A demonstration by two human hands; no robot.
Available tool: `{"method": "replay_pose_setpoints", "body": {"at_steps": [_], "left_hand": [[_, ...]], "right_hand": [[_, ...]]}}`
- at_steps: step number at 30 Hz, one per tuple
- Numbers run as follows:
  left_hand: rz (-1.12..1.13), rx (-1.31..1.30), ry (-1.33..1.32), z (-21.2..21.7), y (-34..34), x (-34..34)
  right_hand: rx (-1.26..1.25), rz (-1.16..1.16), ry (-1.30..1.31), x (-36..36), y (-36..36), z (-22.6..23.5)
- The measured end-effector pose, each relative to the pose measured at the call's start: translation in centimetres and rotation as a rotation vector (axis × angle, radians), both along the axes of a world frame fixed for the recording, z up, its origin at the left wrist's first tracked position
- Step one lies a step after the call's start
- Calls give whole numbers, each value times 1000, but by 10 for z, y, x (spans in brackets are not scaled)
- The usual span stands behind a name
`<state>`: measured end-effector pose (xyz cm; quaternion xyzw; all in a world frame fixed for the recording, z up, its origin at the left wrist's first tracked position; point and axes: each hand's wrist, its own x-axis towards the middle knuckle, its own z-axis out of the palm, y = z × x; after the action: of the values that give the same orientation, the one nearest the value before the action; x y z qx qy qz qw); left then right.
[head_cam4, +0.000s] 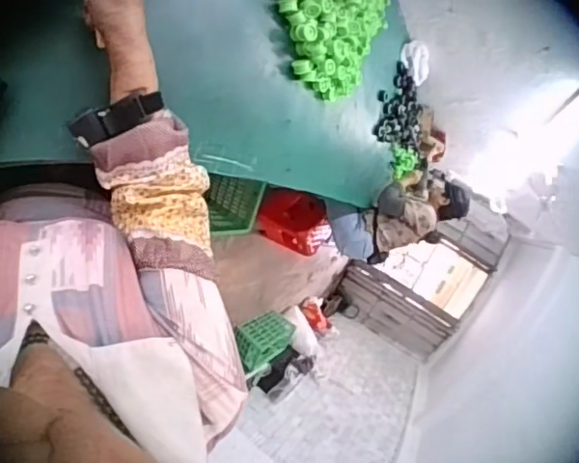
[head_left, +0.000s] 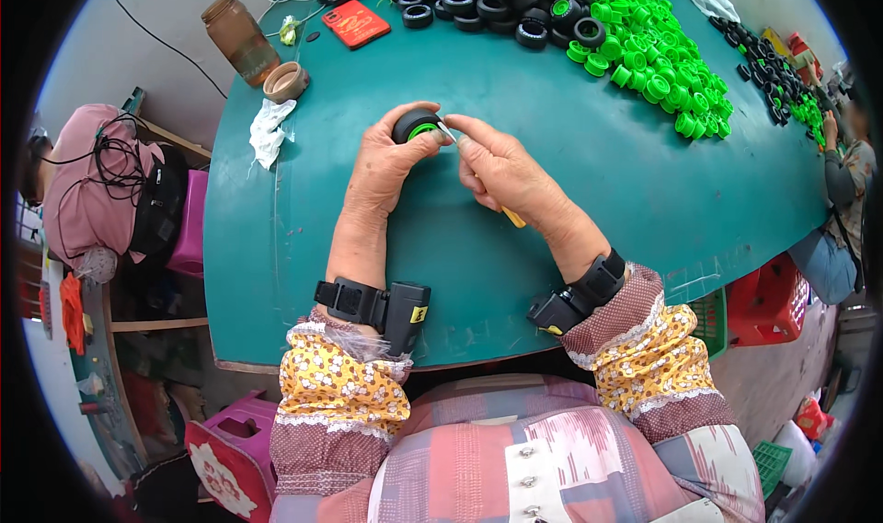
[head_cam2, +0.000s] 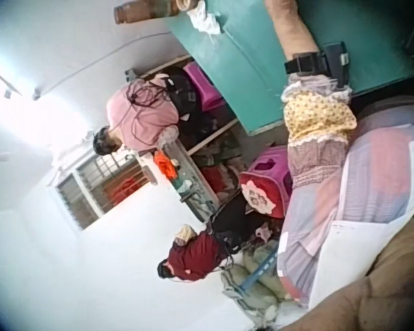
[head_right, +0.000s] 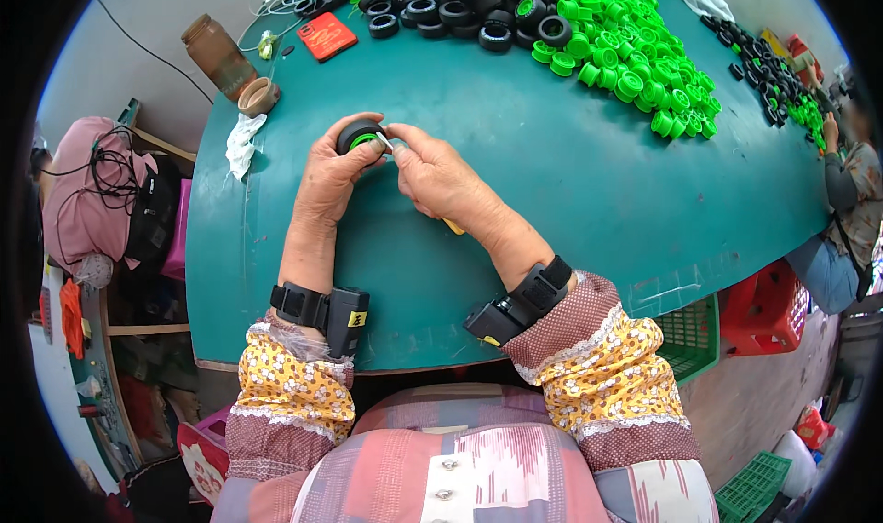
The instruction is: Manually assembling a rubber tire onto a plastic wheel hub for a toy.
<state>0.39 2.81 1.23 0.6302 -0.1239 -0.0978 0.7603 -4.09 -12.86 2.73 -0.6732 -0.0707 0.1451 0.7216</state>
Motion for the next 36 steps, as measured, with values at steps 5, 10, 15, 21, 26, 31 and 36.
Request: {"method": "replay_pose_setpoints", "body": {"at_steps": [5,10,15,21,26,31,36], "left_hand": [[1,15,-54,-3,1,1],[-22,60,-87,-6,4,4],[21,116,-179,-6,1,4],[16,333,-293,-1,3,2],[38,544,-436,0,1,-1],[38,508,-452,1,2,-2],[55,482,-506,4,-1,-3]], "right_hand": [[-8,-1,-52,0,4,-3],[112,57,81,0,6,0],[182,92,136,-1,4,0],[173,140,194,-1,3,0],[290,145,354,1,0,-8],[388,200,328,-2,3,-7],[420,219,313,-1,0,-6]]}}
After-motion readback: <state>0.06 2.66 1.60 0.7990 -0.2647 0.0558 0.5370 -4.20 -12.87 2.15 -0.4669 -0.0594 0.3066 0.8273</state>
